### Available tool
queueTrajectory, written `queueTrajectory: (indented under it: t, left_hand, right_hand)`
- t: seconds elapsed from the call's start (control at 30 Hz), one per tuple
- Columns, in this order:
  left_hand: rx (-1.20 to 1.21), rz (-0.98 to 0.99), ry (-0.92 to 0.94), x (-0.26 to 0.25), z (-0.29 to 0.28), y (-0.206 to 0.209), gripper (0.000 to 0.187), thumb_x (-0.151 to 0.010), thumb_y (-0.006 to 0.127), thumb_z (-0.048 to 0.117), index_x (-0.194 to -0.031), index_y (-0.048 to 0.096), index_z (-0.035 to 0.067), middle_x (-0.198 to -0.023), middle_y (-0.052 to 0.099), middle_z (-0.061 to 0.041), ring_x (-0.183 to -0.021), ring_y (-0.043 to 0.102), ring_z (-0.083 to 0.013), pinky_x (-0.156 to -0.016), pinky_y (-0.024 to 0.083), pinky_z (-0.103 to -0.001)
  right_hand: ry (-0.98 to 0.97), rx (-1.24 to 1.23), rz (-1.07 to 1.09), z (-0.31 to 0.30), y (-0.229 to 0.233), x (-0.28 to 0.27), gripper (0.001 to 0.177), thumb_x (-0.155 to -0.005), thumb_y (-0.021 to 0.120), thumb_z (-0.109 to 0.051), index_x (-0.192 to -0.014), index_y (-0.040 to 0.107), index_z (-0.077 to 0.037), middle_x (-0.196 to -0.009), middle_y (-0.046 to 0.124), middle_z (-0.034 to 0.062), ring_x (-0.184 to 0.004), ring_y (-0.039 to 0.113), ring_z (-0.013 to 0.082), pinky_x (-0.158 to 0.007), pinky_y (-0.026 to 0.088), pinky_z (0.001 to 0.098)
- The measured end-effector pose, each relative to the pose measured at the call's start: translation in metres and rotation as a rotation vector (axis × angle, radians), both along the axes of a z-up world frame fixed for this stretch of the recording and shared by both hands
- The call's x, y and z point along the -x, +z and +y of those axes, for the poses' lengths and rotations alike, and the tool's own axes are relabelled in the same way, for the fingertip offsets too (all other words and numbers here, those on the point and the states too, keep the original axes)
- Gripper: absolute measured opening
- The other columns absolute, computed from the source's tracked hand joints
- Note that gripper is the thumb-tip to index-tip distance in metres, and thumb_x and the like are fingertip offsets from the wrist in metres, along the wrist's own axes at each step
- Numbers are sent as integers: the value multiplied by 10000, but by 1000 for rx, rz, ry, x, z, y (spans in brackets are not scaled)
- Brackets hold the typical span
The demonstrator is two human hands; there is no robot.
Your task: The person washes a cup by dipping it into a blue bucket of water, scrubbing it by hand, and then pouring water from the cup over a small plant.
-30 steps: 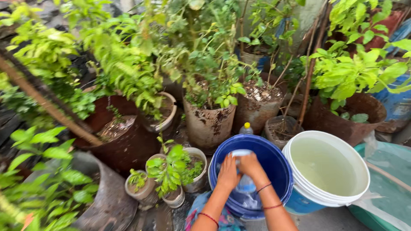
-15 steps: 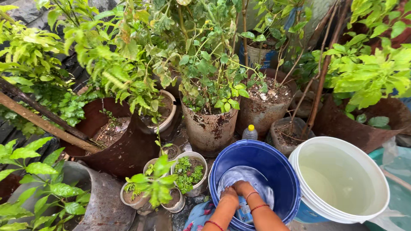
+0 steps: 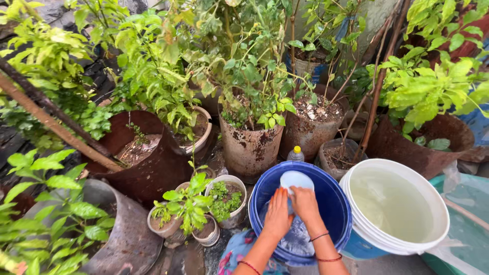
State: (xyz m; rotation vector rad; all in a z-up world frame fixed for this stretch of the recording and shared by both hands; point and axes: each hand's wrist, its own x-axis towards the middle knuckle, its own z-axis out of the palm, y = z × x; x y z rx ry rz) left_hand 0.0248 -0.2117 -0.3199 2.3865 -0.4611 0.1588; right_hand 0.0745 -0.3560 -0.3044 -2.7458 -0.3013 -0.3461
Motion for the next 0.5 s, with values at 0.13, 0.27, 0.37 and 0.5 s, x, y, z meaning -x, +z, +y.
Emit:
queueTrajectory:
  t: [0.13, 0.27, 0.37, 0.5]
  left_hand:
    - [89, -288, 52, 18, 21, 76, 1034, -735, 857, 164, -1550, 272, -87, -1604, 334, -289, -1522, 279, -431, -1238, 214, -528]
    - [198, -449, 92, 43, 41, 141, 1058, -714, 895, 224, -1537, 297, -68, -1604, 332, -309, -1509, 308, -458, -1238, 248, -524]
    - [276, -503, 151, 68, 56, 174, 1113, -677, 916, 250, -1531, 283, -82, -1581, 338, -324, -1481, 327, -486, -1229, 264, -539]
    - [324, -499, 203, 96, 75, 214, 1113, -691, 896, 237, -1551, 262, -73, -1611, 326, -321, -1502, 335, -485, -1242, 288, -537]
  right_hand:
    - [86, -161, -270, 30, 101, 27, 229, -829, 717, -171, -1007, 738, -27, -871, 722, 164, -844, 669, 359, -802, 490, 484]
    - [66, -333, -452, 68, 190, 69, 204, -798, 757, -168, -926, 708, -17, -842, 671, 141, -848, 608, 341, -814, 430, 444]
    - [108, -380, -481, 89, 231, 96, 244, -785, 802, -213, -818, 647, -27, -810, 643, 119, -807, 578, 322, -805, 421, 432]
    - [144, -347, -490, 107, 266, 122, 336, -736, 851, -256, -743, 601, -32, -786, 608, 129, -809, 554, 338, -778, 400, 453]
